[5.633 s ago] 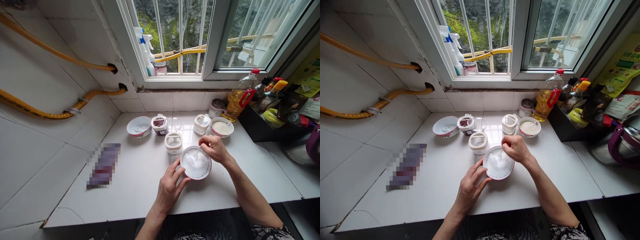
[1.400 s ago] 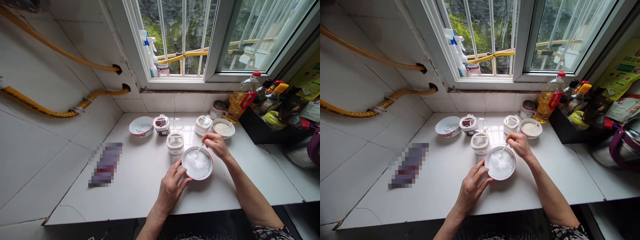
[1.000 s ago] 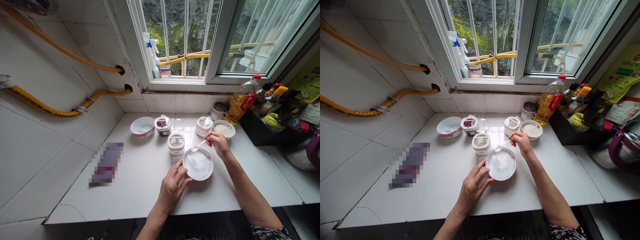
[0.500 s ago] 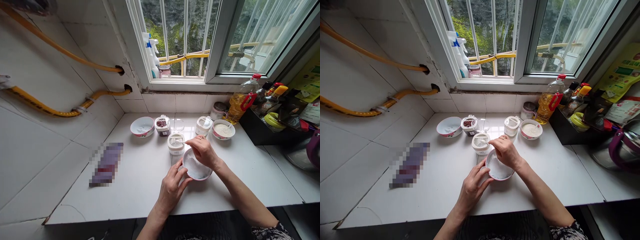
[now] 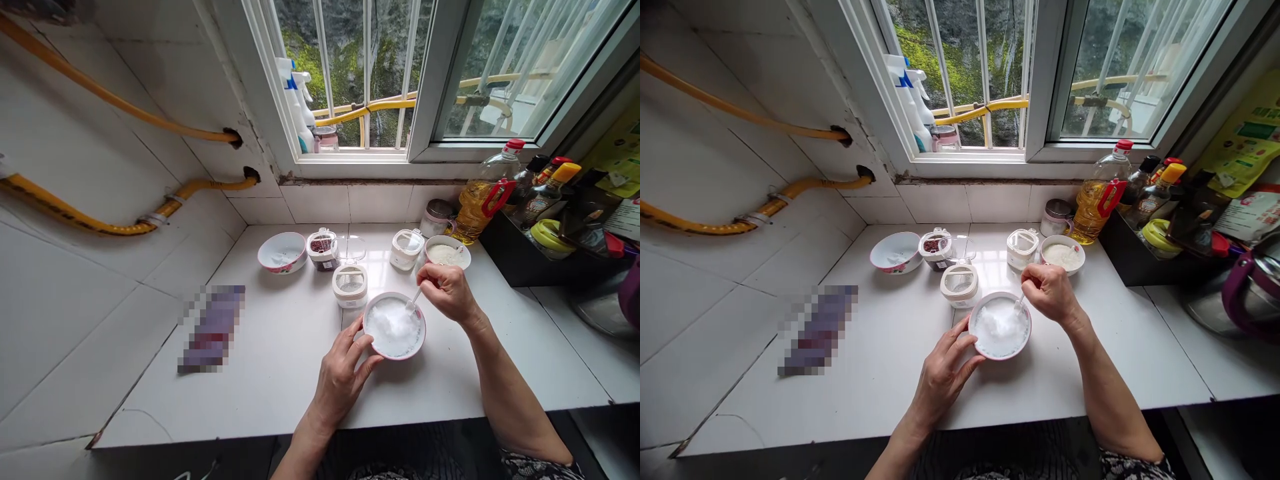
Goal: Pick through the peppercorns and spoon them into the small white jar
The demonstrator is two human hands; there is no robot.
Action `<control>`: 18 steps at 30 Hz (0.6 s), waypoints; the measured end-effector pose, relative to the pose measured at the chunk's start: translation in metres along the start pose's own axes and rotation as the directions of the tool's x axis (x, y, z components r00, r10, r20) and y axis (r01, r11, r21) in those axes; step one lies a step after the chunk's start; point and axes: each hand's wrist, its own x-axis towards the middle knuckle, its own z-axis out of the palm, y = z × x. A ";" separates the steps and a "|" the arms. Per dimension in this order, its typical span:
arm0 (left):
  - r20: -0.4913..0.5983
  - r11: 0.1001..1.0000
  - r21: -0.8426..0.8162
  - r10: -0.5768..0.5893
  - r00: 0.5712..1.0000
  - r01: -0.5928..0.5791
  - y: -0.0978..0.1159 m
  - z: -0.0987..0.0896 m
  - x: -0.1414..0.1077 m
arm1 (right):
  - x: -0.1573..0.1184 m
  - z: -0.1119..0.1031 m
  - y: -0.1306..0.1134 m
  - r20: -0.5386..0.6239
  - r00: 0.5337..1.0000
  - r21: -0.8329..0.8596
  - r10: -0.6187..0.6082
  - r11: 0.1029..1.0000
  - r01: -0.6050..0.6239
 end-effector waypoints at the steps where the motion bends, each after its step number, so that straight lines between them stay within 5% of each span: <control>1: 0.003 1.000 0.002 0.001 1.000 -0.001 0.000 0.000 0.000 | 0.000 0.002 -0.001 0.019 1.000 -0.002 -0.005 1.000 0.005; 18: 0.008 1.000 -0.003 -0.006 1.000 0.006 -0.001 0.000 -0.001 | 0.003 -0.001 0.004 0.026 0.981 0.179 0.191 0.965 -0.193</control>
